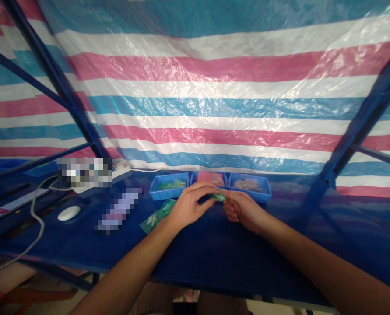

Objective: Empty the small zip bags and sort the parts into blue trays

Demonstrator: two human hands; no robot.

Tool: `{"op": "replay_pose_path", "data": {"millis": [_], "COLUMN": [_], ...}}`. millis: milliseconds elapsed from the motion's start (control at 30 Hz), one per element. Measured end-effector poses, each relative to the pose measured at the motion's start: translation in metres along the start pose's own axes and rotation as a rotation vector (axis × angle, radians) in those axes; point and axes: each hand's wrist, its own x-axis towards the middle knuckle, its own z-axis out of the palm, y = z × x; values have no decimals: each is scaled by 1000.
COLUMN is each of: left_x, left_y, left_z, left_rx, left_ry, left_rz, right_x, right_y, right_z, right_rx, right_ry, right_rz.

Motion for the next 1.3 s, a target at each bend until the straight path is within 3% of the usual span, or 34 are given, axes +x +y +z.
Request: {"op": "replay_pose_path", "data": {"millis": [300,567,667,767,900,1000,1067,1300], "left_x": [1,-4,-10,-17,-24,-28,-28,-16], "left_y": [5,-25,-42,-52,-55,-56,-55,-48], "left_z": [-5,-61,-83,-93,-89,-82,-79,-75], "left_rx": [89,479,652,782,893,903,905,768], "left_ry": [163,275,247,155,69,93,152,285], "left_rz": [-239,-370,-583,-758,-862,-851,-801,-484], "right_x": [1,2,-1,-8,-15,-14,-11,-4], "right_y": [0,4,7,8,7,8,10,10], "right_z": [0,-6,-4,6,27,38,39,19], "right_rx": [-161,-317,-558,-892,-1209,-1350,-1409,-1461], "right_ry": [138,132,72,-28,-305,-521,-570,-319], "right_rz": [-182,-170,-217,-373,-639,-656,-624,-751]}}
